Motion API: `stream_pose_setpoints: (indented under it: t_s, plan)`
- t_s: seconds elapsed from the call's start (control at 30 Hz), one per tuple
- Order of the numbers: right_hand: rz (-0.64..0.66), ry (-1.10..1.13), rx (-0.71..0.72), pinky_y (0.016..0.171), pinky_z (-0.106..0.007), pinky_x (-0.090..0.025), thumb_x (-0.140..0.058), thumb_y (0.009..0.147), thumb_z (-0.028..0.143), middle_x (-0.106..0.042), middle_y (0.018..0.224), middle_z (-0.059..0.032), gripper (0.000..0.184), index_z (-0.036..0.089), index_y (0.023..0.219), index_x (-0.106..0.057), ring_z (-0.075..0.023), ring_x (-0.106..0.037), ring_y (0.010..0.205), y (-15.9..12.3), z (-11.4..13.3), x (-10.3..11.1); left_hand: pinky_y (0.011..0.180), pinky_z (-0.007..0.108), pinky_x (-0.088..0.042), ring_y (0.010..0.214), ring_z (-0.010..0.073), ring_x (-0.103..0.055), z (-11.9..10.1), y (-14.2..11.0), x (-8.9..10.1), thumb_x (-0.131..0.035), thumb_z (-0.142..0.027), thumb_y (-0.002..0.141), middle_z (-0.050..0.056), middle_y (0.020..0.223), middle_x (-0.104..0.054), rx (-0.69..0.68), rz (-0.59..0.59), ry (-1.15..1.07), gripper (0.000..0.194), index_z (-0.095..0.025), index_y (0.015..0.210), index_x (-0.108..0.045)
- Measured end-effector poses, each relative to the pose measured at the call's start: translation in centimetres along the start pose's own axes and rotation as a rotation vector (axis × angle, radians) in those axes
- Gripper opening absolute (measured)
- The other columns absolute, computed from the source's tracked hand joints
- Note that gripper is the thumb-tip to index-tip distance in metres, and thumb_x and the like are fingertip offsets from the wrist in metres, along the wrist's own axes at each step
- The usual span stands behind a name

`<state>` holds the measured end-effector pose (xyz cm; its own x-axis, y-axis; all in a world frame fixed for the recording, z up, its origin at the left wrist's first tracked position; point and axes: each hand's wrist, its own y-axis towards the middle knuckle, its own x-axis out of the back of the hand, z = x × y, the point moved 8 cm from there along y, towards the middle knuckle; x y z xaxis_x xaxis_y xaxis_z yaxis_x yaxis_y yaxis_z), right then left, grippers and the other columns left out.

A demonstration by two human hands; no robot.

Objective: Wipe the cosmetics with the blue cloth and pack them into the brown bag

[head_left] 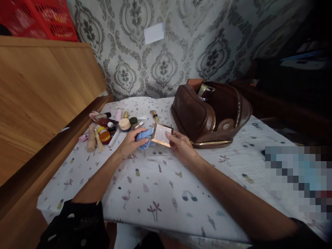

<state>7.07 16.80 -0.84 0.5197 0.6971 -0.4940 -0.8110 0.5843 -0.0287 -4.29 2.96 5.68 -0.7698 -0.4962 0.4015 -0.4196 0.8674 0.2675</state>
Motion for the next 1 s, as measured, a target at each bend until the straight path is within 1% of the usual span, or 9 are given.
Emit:
stream_pose_setpoints:
  t_s: [0.1,0.2,0.3,0.4,0.47,0.57,0.7,0.87,1.0]
  plan:
    - [-0.032,0.046,-0.004,0.075,-0.033,-0.055,-0.089,0.06,0.036,-0.07,0.085,0.0002,0.049,0.024,0.097,-0.059,-0.019,-0.068,0.083,-0.1,0.1,0.1,0.084,0.03,-0.051,0.097,0.0221,-0.062,-0.2,0.0,-0.2,-0.076,-0.04,0.076,0.005,0.106,-0.065,-0.027,-0.029,0.033,0.043,-0.019,0.111,-0.064]
    - [0.043,0.038,-0.012,0.076,-0.033,-0.055,-0.086,0.063,0.033,-0.07,0.091,0.0005,0.053,0.026,0.107,-0.058,-0.019,-0.068,0.086,-0.5,0.3,-0.8,0.088,0.031,-0.05,0.101,0.0225,-0.061,-0.1,0.0,0.0,-0.076,-0.038,0.075,0.005,0.111,-0.065,-0.037,-0.099,0.019,0.045,-0.021,0.114,-0.063]
    - [0.109,0.008,-0.03,0.077,-0.033,-0.055,-0.086,0.064,0.033,-0.07,0.091,0.0001,0.044,0.024,0.099,-0.059,-0.0171,-0.067,0.083,-0.9,0.2,-1.6,0.085,0.031,-0.052,0.1,0.0224,-0.062,0.4,0.1,0.6,-0.073,-0.039,0.077,0.005,0.112,-0.066,-0.02,-0.149,-0.006,0.042,-0.021,0.114,-0.064]
    - [0.106,0.002,-0.063,0.076,-0.031,-0.053,-0.088,0.06,0.033,-0.069,0.083,0.0018,0.045,0.023,0.09,-0.057,-0.0146,-0.065,0.077,-0.9,-0.1,-1.6,0.079,0.03,-0.053,0.093,0.0207,-0.063,0.9,0.3,1.6,-0.072,-0.038,0.078,0.004,0.107,-0.067,-0.002,-0.2,-0.042,0.039,-0.021,0.112,-0.066]
    - [0.107,-0.037,-0.05,0.075,-0.03,-0.052,-0.089,0.059,0.035,-0.068,0.082,0.0017,0.043,0.022,0.083,-0.055,-0.0145,-0.064,0.077,-0.9,-0.2,-1.5,0.075,0.029,-0.053,0.088,0.0192,-0.063,1.1,0.3,2.0,-0.072,-0.036,0.077,0.003,0.1,-0.068,0.008,-0.223,-0.051,0.036,-0.02,0.109,-0.066]
    - [0.169,-0.213,0.043,0.072,-0.03,-0.05,-0.088,0.058,0.035,-0.067,0.083,0.0013,0.041,0.021,0.082,-0.058,-0.0151,-0.062,0.077,-1.0,0.5,-2.1,0.072,0.027,-0.051,0.084,0.0177,-0.062,0.8,0.2,2.0,-0.07,-0.032,0.078,0.002,0.094,-0.068,-0.008,-0.224,0.003,0.027,-0.02,0.103,-0.068]
    - [0.232,-0.471,0.209,0.075,-0.032,-0.049,-0.085,0.061,0.033,-0.067,0.092,-0.0011,0.042,0.021,0.095,-0.064,-0.0179,-0.061,0.083,-1.5,1.6,-3.0,0.072,0.025,-0.05,0.083,0.0165,-0.06,0.1,0.1,1.5,-0.066,-0.029,0.079,0.002,0.093,-0.067,-0.051,-0.193,0.05,0.021,-0.019,0.097,-0.07]
    - [0.166,-0.614,0.319,0.067,-0.03,-0.045,-0.078,0.069,0.044,-0.063,0.083,-0.0005,0.041,0.02,0.1,-0.065,-0.0168,-0.056,0.074,-1.4,2.2,-2.6,0.071,0.025,-0.05,0.084,0.0173,-0.06,-0.3,0.0,1.1,-0.065,-0.028,0.079,0.003,0.094,-0.068,-0.058,-0.175,0.043,0.023,-0.018,0.099,-0.07]
    - [0.087,-0.756,0.38,0.063,-0.029,-0.041,-0.075,0.071,0.045,-0.063,0.079,-0.0002,0.043,0.02,0.105,-0.066,-0.0155,-0.052,0.067,-1.5,2.8,-2.0,0.073,0.026,-0.05,0.086,0.0183,-0.062,0.0,-0.2,0.5,-0.066,-0.033,0.083,0.004,0.099,-0.07,-0.021,-0.135,0.031,0.028,-0.018,0.106,-0.07]
